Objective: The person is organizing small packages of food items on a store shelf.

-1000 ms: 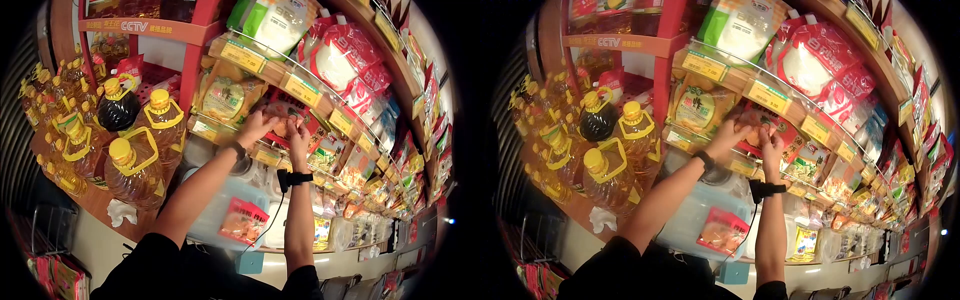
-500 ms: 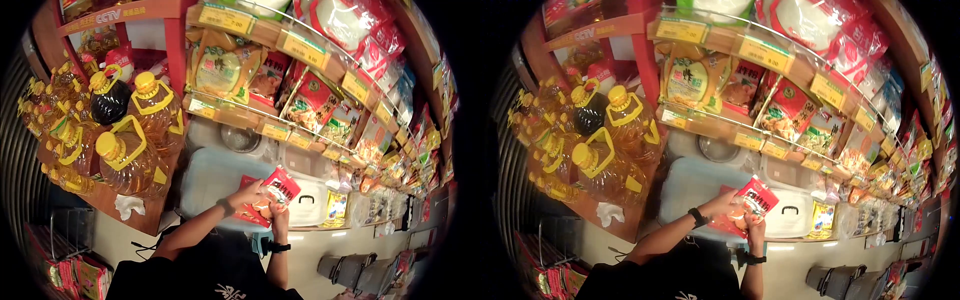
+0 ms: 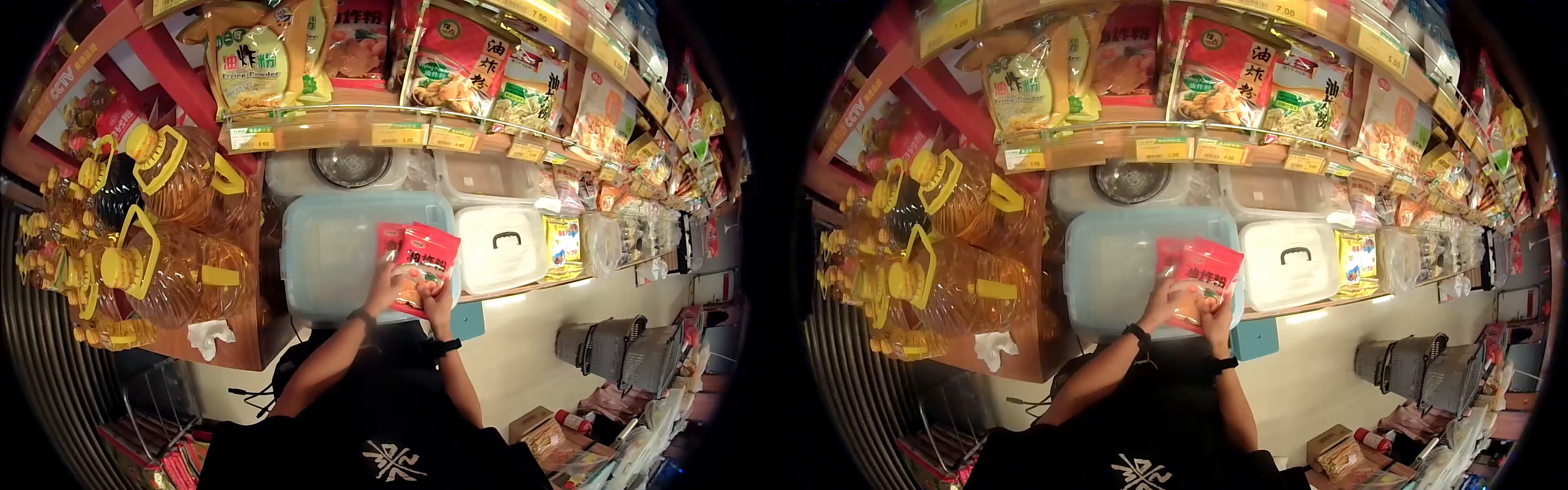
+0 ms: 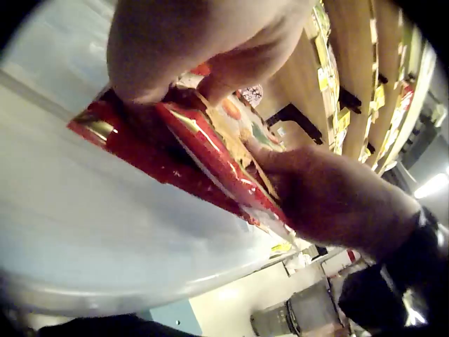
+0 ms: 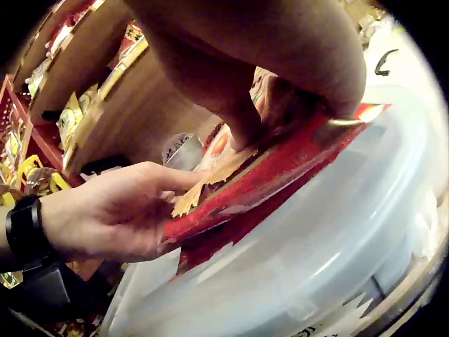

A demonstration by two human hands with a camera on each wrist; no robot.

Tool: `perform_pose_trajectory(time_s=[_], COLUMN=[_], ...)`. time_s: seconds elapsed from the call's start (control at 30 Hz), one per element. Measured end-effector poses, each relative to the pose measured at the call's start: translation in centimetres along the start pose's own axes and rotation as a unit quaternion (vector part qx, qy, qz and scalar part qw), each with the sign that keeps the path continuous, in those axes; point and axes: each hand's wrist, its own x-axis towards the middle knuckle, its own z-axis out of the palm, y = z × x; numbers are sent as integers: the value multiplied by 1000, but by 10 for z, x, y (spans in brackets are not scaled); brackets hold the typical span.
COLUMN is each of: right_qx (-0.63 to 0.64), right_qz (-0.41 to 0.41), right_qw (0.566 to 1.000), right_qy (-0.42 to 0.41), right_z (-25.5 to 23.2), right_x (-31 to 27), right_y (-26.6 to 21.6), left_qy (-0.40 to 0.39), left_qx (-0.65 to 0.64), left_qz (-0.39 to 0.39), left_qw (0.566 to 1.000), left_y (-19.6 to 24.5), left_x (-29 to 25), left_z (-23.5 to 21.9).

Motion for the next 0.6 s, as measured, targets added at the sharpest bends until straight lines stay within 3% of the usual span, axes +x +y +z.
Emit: perform_pose_trajectory(time_s=[0.13,0.23,0.37,0.43,0.53,0.6], right_qx=[-113,-185,-215,-302,-304,-165], right_qz=[-88,-146,-143,-246,-286,-277], right_qw=[990,970,960,905,899,946], right_qy=[18,55,108,172,134,40], right_z=[3,11,23,28,32,37], right_x=[13,20,15,13,20,26], right_y=[-11,5,7,-18,-86,-143], left_qy=[41,130,160,146,171,201], left_qx=[-108,-14,52,82,38,-43], left_qz=[-118,28,94,108,81,122], left_qw=[986,991,981,980,981,971], left_y=[38,46,33,23,81,125], left_x=[-1,2,2,6,12,26], left_z=[-11,-15,-11,-12,-39,-62])
